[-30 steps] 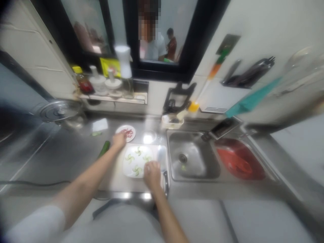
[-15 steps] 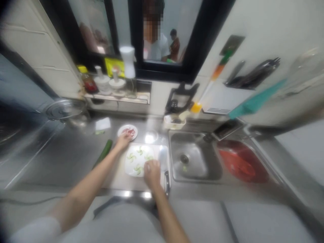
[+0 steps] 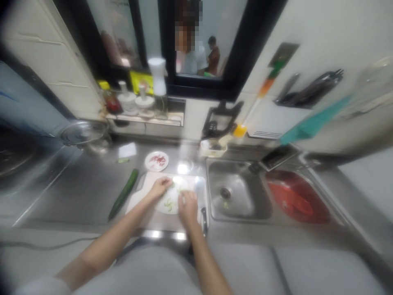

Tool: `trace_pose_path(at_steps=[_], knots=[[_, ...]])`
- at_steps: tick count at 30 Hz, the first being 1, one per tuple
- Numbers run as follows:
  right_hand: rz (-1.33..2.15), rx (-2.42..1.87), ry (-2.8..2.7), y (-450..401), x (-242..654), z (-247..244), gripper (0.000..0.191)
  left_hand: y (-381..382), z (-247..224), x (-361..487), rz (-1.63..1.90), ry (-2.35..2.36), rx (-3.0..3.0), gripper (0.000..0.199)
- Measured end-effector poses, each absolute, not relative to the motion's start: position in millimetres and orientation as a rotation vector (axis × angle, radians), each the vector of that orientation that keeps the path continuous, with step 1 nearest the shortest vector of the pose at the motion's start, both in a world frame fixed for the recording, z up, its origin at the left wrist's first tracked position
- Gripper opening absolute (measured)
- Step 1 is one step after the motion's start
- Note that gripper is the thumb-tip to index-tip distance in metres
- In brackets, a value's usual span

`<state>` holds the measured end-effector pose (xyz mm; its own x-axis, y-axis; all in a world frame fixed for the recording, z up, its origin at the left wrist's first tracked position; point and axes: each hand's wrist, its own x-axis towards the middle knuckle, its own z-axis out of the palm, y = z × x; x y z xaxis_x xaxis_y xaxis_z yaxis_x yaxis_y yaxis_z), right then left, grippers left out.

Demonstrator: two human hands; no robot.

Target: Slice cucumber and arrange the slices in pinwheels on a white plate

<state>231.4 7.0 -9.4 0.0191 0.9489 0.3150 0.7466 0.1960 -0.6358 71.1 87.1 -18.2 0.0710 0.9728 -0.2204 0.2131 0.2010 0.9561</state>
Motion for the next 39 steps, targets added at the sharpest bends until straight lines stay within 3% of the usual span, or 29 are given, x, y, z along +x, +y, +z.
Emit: trace_pose_path(at_steps=[20, 39], knots=[[0.479, -1.551, -1.917, -0.9, 229.8, -5.0, 0.021, 34.5, -18.3, 76.5, 0.726, 1.131, 1.196, 0.039], [0.424, -1.576, -2.050, 2.5, 240.3, -11.3, 0.018, 33.8, -24.9, 82.0, 0.644, 1.257, 1.356, 0.026]])
